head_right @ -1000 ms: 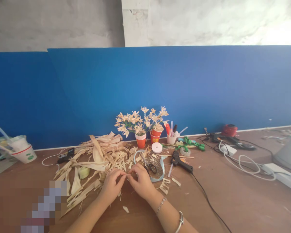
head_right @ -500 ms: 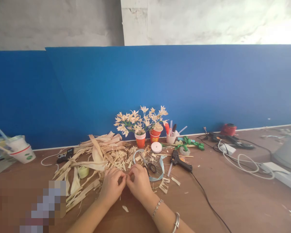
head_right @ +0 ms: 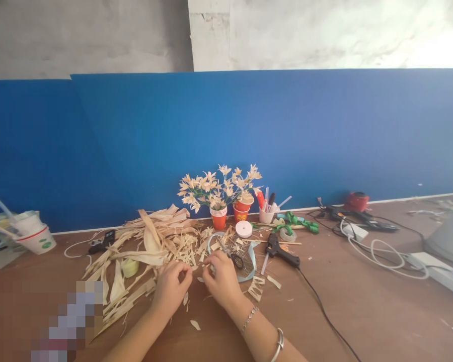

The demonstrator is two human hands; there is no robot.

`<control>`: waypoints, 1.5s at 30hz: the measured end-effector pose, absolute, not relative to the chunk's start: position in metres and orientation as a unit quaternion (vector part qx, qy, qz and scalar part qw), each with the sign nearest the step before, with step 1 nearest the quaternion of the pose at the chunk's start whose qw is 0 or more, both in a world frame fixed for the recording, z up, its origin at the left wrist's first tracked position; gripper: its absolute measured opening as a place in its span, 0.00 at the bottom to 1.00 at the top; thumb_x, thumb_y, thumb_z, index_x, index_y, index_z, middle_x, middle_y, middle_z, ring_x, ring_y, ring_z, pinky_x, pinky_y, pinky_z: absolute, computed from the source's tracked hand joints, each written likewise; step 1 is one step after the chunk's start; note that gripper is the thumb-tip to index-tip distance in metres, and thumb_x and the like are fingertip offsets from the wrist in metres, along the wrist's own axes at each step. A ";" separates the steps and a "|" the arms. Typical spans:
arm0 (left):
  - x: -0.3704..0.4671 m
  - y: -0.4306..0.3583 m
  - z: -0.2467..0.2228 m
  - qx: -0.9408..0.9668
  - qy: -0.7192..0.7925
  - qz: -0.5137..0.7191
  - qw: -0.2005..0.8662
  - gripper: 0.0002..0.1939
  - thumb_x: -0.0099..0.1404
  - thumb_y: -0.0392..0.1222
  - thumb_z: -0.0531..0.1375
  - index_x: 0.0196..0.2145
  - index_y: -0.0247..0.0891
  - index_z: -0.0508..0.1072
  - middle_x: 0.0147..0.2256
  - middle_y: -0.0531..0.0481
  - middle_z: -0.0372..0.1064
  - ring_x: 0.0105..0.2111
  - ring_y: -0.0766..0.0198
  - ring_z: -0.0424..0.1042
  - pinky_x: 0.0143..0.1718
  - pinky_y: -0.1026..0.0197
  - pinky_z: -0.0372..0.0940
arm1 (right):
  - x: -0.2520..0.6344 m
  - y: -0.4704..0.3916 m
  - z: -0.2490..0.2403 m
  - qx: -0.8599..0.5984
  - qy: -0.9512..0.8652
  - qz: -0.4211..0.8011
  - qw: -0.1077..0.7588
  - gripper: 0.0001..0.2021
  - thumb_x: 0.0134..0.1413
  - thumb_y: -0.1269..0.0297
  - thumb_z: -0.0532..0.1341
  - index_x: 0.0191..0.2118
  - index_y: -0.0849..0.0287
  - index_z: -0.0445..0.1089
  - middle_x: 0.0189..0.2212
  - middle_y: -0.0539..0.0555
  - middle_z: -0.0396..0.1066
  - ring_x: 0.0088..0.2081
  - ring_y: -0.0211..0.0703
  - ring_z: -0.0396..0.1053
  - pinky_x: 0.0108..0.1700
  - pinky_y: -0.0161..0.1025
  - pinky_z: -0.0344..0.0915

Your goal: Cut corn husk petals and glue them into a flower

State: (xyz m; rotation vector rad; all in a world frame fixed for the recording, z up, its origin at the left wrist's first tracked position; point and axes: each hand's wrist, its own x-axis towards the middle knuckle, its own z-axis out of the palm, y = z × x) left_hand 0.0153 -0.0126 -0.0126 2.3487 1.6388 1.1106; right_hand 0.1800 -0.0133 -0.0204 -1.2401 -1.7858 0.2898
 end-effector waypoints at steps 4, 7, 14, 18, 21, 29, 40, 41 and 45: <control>0.017 -0.016 -0.010 0.781 0.514 0.352 0.048 0.08 0.60 0.36 0.54 0.24 0.40 0.69 0.25 0.52 0.70 0.31 0.58 0.68 0.35 0.57 0.56 | 0.177 -0.016 -0.019 -0.477 -0.739 0.140 0.454 0.07 0.48 0.74 0.57 0.34 0.58 0.69 0.33 0.54 0.68 0.37 0.43 0.65 0.41 0.39 0.61; 0.020 -0.018 -0.010 0.794 0.499 0.344 0.055 0.08 0.60 0.36 0.54 0.25 0.40 0.69 0.26 0.52 0.70 0.32 0.59 0.68 0.35 0.57 0.56 | 0.175 -0.018 -0.018 -0.464 -0.749 0.148 0.449 0.05 0.49 0.74 0.57 0.30 0.58 0.68 0.33 0.54 0.68 0.38 0.43 0.65 0.42 0.39 0.61; 0.018 -0.015 -0.014 0.759 0.563 0.326 -0.007 0.07 0.55 0.33 0.55 0.22 0.40 0.68 0.24 0.52 0.70 0.32 0.56 0.68 0.37 0.55 0.55 | 0.172 -0.018 -0.019 -0.528 -0.733 0.091 0.420 0.06 0.45 0.77 0.57 0.26 0.59 0.66 0.34 0.54 0.68 0.39 0.44 0.65 0.43 0.40 0.57; 0.010 -0.009 -0.015 0.735 0.595 0.326 0.001 0.08 0.58 0.36 0.54 0.23 0.41 0.69 0.25 0.52 0.71 0.32 0.56 0.68 0.37 0.54 0.55 | 0.180 -0.013 -0.022 -0.554 -0.742 0.098 0.364 0.07 0.46 0.75 0.58 0.24 0.58 0.69 0.35 0.53 0.69 0.40 0.44 0.66 0.41 0.39 0.55; 0.008 -0.008 -0.016 0.746 0.580 0.327 0.002 0.08 0.59 0.37 0.54 0.24 0.41 0.69 0.26 0.51 0.71 0.32 0.56 0.68 0.36 0.56 0.56 | 0.185 -0.011 -0.023 -0.528 -0.781 0.093 0.319 0.06 0.49 0.72 0.58 0.27 0.56 0.72 0.36 0.52 0.68 0.40 0.44 0.65 0.40 0.39 0.54; 0.011 -0.009 -0.017 0.767 0.561 0.311 0.003 0.12 0.62 0.39 0.53 0.22 0.40 0.68 0.24 0.51 0.70 0.32 0.56 0.67 0.35 0.56 0.56 | 0.189 -0.005 -0.025 -0.590 -0.764 -0.033 0.258 0.11 0.52 0.72 0.56 0.38 0.53 0.73 0.53 0.57 0.62 0.53 0.54 0.55 0.46 0.48 0.54; 0.014 -0.009 -0.018 0.783 0.539 0.310 0.028 0.09 0.60 0.38 0.54 0.24 0.40 0.71 0.26 0.50 0.72 0.33 0.56 0.68 0.35 0.56 0.57 | 0.186 -0.002 -0.029 -0.570 -0.783 -0.055 0.242 0.07 0.53 0.72 0.57 0.33 0.57 0.72 0.53 0.57 0.64 0.55 0.53 0.55 0.50 0.48 0.53; 0.014 -0.010 -0.018 0.784 0.536 0.311 0.033 0.09 0.60 0.37 0.54 0.24 0.41 0.71 0.26 0.50 0.72 0.33 0.56 0.68 0.35 0.56 0.57 | 0.186 -0.001 -0.029 -0.571 -0.783 -0.053 0.242 0.07 0.52 0.72 0.57 0.35 0.57 0.71 0.52 0.57 0.64 0.55 0.53 0.56 0.50 0.47 0.54; 0.015 -0.011 -0.017 0.783 0.535 0.314 0.044 0.08 0.59 0.36 0.54 0.24 0.41 0.71 0.27 0.51 0.72 0.33 0.56 0.68 0.36 0.56 0.58 | 0.186 0.000 -0.030 -0.567 -0.789 -0.045 0.235 0.08 0.52 0.71 0.58 0.37 0.55 0.72 0.51 0.56 0.65 0.54 0.53 0.56 0.49 0.47 0.53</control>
